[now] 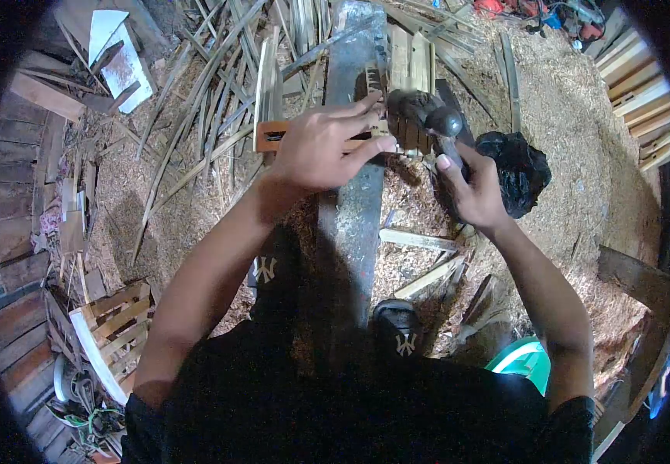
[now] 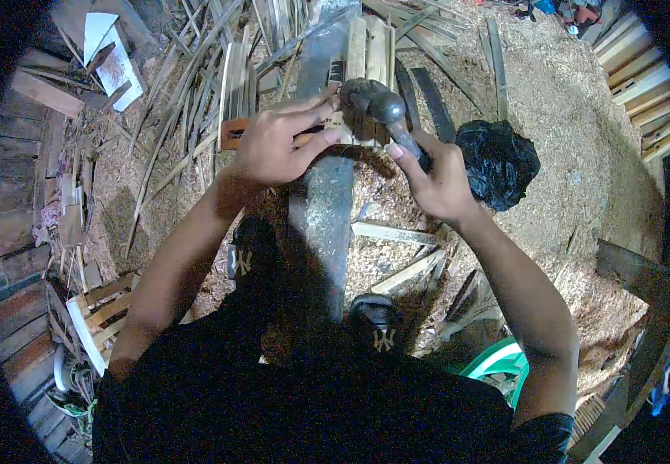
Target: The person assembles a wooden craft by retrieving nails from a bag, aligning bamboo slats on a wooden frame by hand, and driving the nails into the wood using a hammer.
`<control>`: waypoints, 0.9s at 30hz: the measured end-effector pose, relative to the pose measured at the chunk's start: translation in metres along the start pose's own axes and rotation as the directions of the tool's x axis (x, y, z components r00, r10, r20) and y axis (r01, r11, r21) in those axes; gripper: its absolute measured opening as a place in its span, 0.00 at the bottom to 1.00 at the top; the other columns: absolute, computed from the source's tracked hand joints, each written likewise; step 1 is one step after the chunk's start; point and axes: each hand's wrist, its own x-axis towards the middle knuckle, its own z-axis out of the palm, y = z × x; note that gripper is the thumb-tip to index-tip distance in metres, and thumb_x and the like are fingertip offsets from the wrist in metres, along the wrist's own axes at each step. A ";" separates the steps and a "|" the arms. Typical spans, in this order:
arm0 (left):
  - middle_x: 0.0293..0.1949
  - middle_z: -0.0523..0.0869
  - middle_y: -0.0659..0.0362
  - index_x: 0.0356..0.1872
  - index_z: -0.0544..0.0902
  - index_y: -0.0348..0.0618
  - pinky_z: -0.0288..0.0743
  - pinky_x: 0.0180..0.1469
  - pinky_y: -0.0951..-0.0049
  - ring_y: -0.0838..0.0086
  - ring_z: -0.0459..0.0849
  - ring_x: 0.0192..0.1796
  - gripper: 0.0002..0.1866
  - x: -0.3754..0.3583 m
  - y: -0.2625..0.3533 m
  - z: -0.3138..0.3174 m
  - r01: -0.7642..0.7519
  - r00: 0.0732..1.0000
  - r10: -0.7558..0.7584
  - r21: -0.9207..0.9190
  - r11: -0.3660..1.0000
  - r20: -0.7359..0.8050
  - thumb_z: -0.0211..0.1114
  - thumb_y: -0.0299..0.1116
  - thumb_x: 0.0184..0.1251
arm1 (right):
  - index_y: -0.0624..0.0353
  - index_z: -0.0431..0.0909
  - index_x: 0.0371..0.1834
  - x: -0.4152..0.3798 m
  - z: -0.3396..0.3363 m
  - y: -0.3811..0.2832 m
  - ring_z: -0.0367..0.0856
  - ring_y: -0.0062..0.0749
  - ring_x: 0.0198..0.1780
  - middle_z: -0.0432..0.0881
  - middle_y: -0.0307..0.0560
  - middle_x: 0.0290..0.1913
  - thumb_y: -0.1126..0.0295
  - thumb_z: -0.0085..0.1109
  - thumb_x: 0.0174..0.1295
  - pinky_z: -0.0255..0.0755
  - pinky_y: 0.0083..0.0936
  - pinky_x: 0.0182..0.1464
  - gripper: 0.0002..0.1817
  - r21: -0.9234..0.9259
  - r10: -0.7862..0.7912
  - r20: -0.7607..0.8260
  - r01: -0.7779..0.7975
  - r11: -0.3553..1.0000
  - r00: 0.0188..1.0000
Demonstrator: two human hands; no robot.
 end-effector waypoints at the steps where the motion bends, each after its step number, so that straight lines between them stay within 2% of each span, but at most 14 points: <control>1: 0.66 0.87 0.47 0.55 0.92 0.43 0.88 0.56 0.58 0.53 0.94 0.52 0.27 0.000 -0.002 -0.001 -0.001 1.000 0.001 -0.001 1.000 0.001 0.73 0.56 0.70 | 0.68 0.85 0.48 -0.001 0.001 0.002 0.73 0.26 0.30 0.80 0.56 0.26 0.57 0.65 0.78 0.75 0.34 0.36 0.19 -0.001 0.001 -0.001 -0.001 1.000 1.000; 3: 0.66 0.87 0.48 0.57 0.92 0.44 0.88 0.57 0.58 0.53 0.94 0.53 0.25 0.000 -0.004 -0.005 0.033 0.992 -0.024 -0.073 0.997 0.120 0.73 0.53 0.72 | 0.68 0.84 0.46 -0.002 0.004 0.003 0.72 0.28 0.28 0.79 0.56 0.25 0.56 0.65 0.78 0.74 0.35 0.35 0.20 0.029 0.011 -0.001 -0.011 1.000 1.000; 7: 0.67 0.87 0.49 0.58 0.91 0.44 0.87 0.58 0.57 0.52 0.93 0.55 0.23 0.002 -0.001 -0.006 0.038 0.996 -0.030 -0.103 0.994 0.081 0.75 0.49 0.70 | 0.68 0.83 0.43 0.001 0.005 -0.001 0.71 0.28 0.27 0.78 0.55 0.24 0.55 0.64 0.78 0.72 0.37 0.34 0.21 0.012 0.070 -0.004 -0.070 0.997 0.998; 9: 0.68 0.85 0.43 0.58 0.90 0.36 0.83 0.65 0.59 0.53 0.89 0.65 0.24 0.004 0.000 -0.005 0.076 0.996 -0.067 -0.167 0.983 0.064 0.80 0.40 0.67 | 0.68 0.82 0.42 0.005 0.008 0.001 0.70 0.28 0.26 0.77 0.54 0.23 0.55 0.62 0.80 0.70 0.37 0.33 0.21 0.008 -0.044 -0.069 0.044 0.999 0.997; 10: 0.68 0.85 0.43 0.58 0.90 0.36 0.83 0.65 0.59 0.53 0.89 0.65 0.24 0.006 0.000 -0.006 0.076 0.996 -0.066 -0.167 0.983 0.064 0.80 0.40 0.67 | 0.68 0.82 0.42 0.006 0.009 0.002 0.70 0.28 0.26 0.77 0.54 0.23 0.55 0.62 0.80 0.70 0.37 0.33 0.21 0.007 -0.044 -0.069 0.045 0.999 0.997; 12: 0.72 0.82 0.43 0.59 0.89 0.40 0.82 0.67 0.57 0.53 0.86 0.68 0.26 0.009 -0.001 -0.007 0.062 0.998 -0.058 -0.110 0.992 0.039 0.82 0.41 0.63 | 0.68 0.83 0.43 0.009 0.010 0.003 0.70 0.29 0.26 0.76 0.52 0.23 0.55 0.60 0.81 0.70 0.36 0.33 0.21 0.030 0.048 -0.052 -0.046 0.998 0.998; 16: 0.73 0.80 0.42 0.60 0.89 0.43 0.81 0.68 0.56 0.53 0.86 0.69 0.26 0.009 -0.001 -0.009 0.094 0.995 -0.092 -0.055 0.994 0.047 0.83 0.42 0.62 | 0.68 0.83 0.44 0.011 0.010 0.002 0.70 0.29 0.26 0.76 0.51 0.23 0.54 0.59 0.81 0.70 0.36 0.33 0.22 0.038 0.069 -0.058 -0.067 0.997 0.996; 19: 0.68 0.85 0.43 0.60 0.89 0.45 0.82 0.66 0.57 0.54 0.88 0.65 0.25 0.011 0.004 -0.012 0.057 0.998 -0.057 -0.042 0.997 0.015 0.83 0.42 0.63 | 0.68 0.84 0.45 0.012 0.010 0.002 0.71 0.29 0.26 0.76 0.51 0.23 0.54 0.59 0.81 0.71 0.36 0.34 0.22 0.036 0.070 -0.060 -0.068 0.997 0.996; 21: 0.62 0.90 0.46 0.60 0.89 0.46 0.83 0.64 0.59 0.54 0.91 0.61 0.25 0.013 0.010 -0.016 0.243 0.963 -0.213 -0.189 0.951 0.166 0.82 0.42 0.63 | 0.68 0.83 0.43 0.011 0.010 0.001 0.71 0.29 0.26 0.77 0.51 0.23 0.53 0.59 0.81 0.71 0.36 0.34 0.23 0.005 0.012 -0.090 -0.012 1.000 0.996; 25: 0.57 0.92 0.48 0.60 0.89 0.45 0.83 0.63 0.61 0.57 0.92 0.59 0.25 0.014 0.011 -0.018 0.242 0.961 -0.218 -0.141 0.960 0.170 0.82 0.41 0.64 | 0.69 0.82 0.41 0.013 0.010 0.007 0.71 0.31 0.27 0.77 0.53 0.23 0.52 0.59 0.81 0.71 0.37 0.34 0.25 0.015 0.041 -0.064 -0.041 0.999 0.997; 27: 0.57 0.92 0.49 0.62 0.88 0.45 0.83 0.63 0.62 0.57 0.92 0.59 0.26 0.014 0.005 -0.017 0.149 0.977 -0.125 -0.131 0.980 0.175 0.82 0.41 0.64 | 0.69 0.81 0.41 0.014 0.009 0.005 0.71 0.31 0.27 0.77 0.55 0.24 0.52 0.58 0.81 0.71 0.38 0.35 0.25 -0.023 0.004 -0.084 -0.006 1.000 0.996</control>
